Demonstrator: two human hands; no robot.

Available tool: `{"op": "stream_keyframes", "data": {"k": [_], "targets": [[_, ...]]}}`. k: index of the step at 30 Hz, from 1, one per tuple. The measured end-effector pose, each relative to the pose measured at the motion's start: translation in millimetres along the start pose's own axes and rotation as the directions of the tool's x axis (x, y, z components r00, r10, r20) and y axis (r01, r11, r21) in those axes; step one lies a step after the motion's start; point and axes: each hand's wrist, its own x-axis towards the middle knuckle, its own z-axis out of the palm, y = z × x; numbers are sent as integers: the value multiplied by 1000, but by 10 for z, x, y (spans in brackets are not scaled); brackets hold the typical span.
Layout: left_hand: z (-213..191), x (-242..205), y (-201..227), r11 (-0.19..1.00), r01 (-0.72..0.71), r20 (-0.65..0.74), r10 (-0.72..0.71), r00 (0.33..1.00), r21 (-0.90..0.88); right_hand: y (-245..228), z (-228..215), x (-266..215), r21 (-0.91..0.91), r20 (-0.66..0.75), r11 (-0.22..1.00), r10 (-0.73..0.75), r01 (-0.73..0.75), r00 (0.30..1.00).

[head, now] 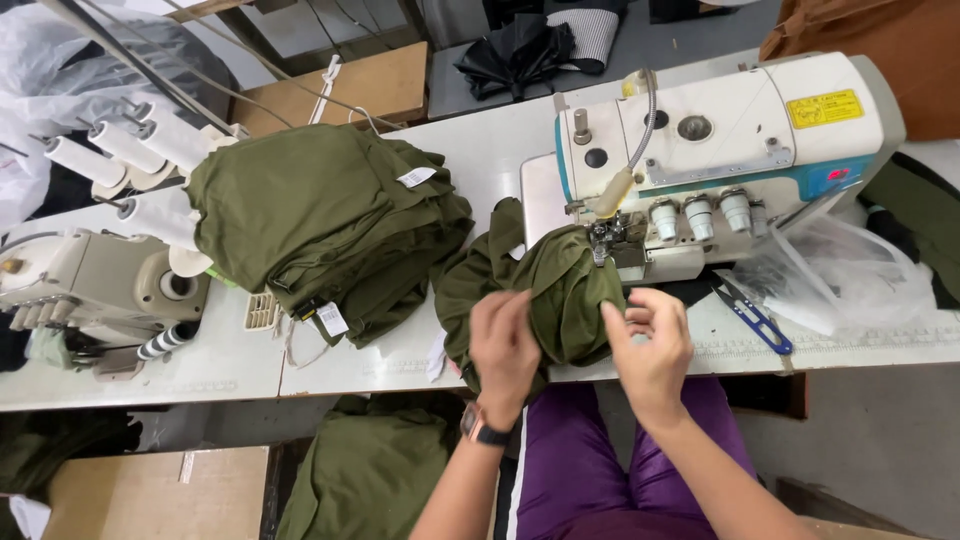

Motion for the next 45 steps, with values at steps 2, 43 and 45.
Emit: {"op": "stream_keyframes", "data": {"k": [2,43,45], "targets": [[-177,-149,38,988,152,-38,-152,988,-6,-117,-23,-108,-86,94,967,-232,240,968],[241,-575,108,518,-855,34,855,518,-16,-226,193,265,287,230,930,-301,231,925],[15,-465,-208,633,-691,662,355,660,349,-200,164,274,288,286,938,-278,195,917]]}}
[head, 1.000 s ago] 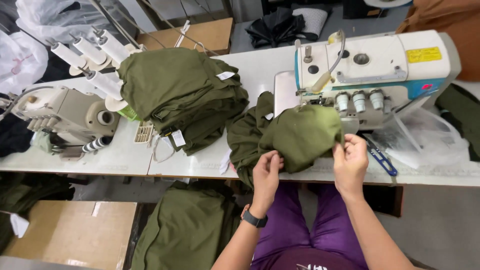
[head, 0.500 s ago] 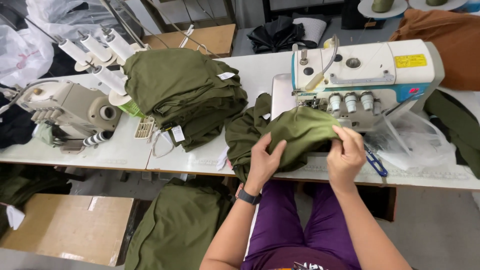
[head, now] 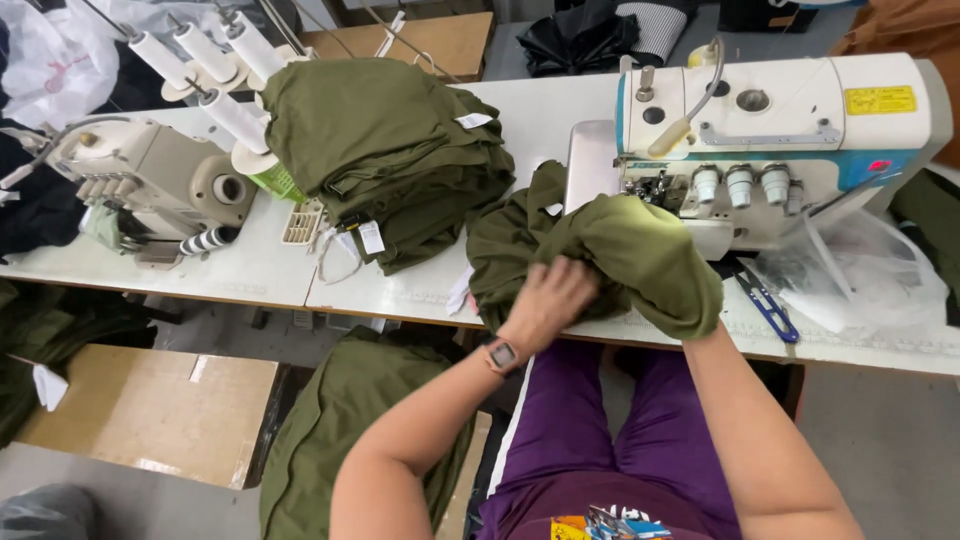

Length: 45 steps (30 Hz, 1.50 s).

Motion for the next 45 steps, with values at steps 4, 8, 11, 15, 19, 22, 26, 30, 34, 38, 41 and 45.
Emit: {"op": "stream_keyframes", "data": {"k": [4,8,11,15,19,22,26,30,34,38,41,45], "targets": [[240,-96,-162,990,44,197,-71,978,136,26,-38,-75,35,115,996,75,-79,991],[-307,243,-314,956,50,199,9,980,-290,168,-94,-129,64,222,986,135,-152,966],[-612,356,-467,802,-19,168,147,975,-597,135,-134,-131,75,298,975,180,-211,937],[-736,407,-984,880,-65,173,165,971,-471,41,-173,-90,90,393,954,230,-286,890],[-995,660,-92,809,-250,-27,279,960,-532,5,-160,-67,114,478,927,265,-358,837],[-756,627,584,721,-327,-134,313,940,-611,10,-246,-118,115,540,900,299,-421,787],[-567,372,223,844,-207,68,275,959,-494,96,-408,-52,104,608,870,328,-482,723],[-581,41,-150,901,-60,182,152,971,-429,201,-527,-96,97,678,820,360,-564,641],[-1159,431,-80,831,-58,107,140,984,-553,618,-615,-551,-107,747,928,313,-358,586],[-932,469,-18,823,-157,170,292,941,-546,98,-812,-326,23,805,962,143,-272,576],[-553,293,-115,846,-123,264,295,918,-519,-124,-977,-203,22,733,952,193,-307,652],[-276,48,-237,880,-134,312,299,902,-455,-56,-947,-348,-81,600,967,242,-242,763]]}}
